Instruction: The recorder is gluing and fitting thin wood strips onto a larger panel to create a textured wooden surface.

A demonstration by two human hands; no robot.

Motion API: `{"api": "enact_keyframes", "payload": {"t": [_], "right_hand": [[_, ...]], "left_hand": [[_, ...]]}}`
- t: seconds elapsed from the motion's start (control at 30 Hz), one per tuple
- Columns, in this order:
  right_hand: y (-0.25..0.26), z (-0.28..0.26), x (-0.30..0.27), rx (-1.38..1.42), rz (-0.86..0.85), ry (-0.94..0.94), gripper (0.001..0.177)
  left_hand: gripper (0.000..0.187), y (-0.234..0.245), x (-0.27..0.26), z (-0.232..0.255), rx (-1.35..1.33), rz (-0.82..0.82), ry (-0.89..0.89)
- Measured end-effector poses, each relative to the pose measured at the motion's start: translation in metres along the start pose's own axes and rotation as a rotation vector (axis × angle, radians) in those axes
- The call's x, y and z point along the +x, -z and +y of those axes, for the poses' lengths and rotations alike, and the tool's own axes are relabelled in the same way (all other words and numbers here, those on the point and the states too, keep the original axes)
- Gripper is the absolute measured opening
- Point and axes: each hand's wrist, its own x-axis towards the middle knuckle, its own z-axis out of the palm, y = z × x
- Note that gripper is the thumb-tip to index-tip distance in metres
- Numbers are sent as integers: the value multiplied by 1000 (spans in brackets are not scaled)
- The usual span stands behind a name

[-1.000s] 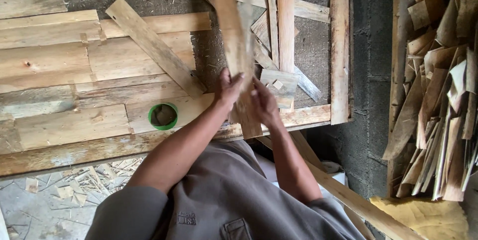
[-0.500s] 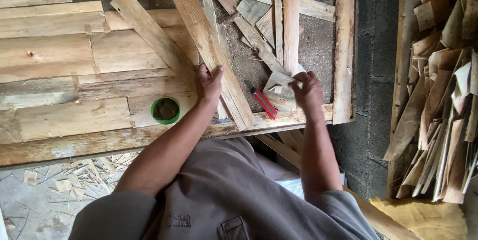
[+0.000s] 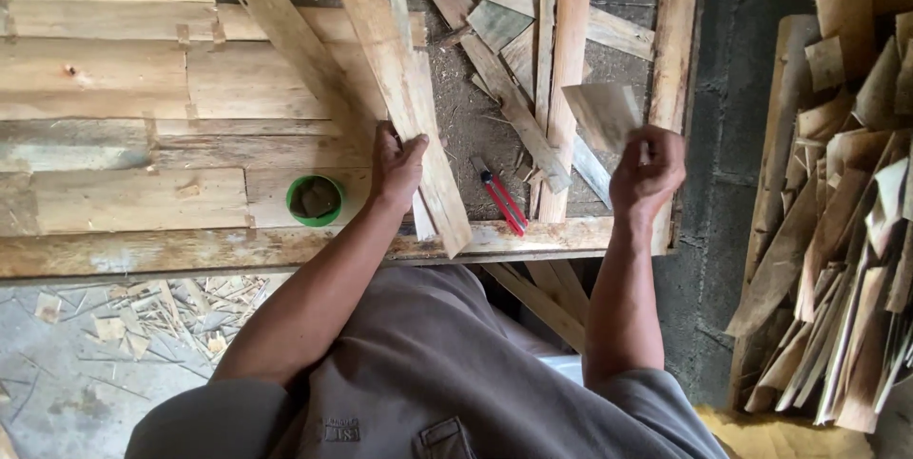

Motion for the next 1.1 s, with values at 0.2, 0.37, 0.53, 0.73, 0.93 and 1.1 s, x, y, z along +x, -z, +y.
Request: {"api": "enact_keyframes", "payload": {"t": [0.2, 0.37, 0.53, 0.73, 0.93, 1.1], "right_hand": [[-37, 43, -12, 414, 19, -413, 17], [-85, -11, -35, 866, -143, -729, 11], [-122, -66, -62, 1026, -273, -717, 17], [-104, -103, -58, 770, -314, -620, 22], [-52, -52, -79, -454, -370, -185, 23], [-57, -60, -91, -357, -342, -52, 41]], "left_hand": [[45, 1, -5, 10, -131, -23, 58], [33, 5, -15, 17, 61, -21, 282], [40, 2, -27, 32, 11, -184, 308], [34, 17, -29, 50, 129, -118, 269], [49, 74, -48, 105, 13, 67, 222], [52, 148, -75, 122, -98, 140, 89]]}}
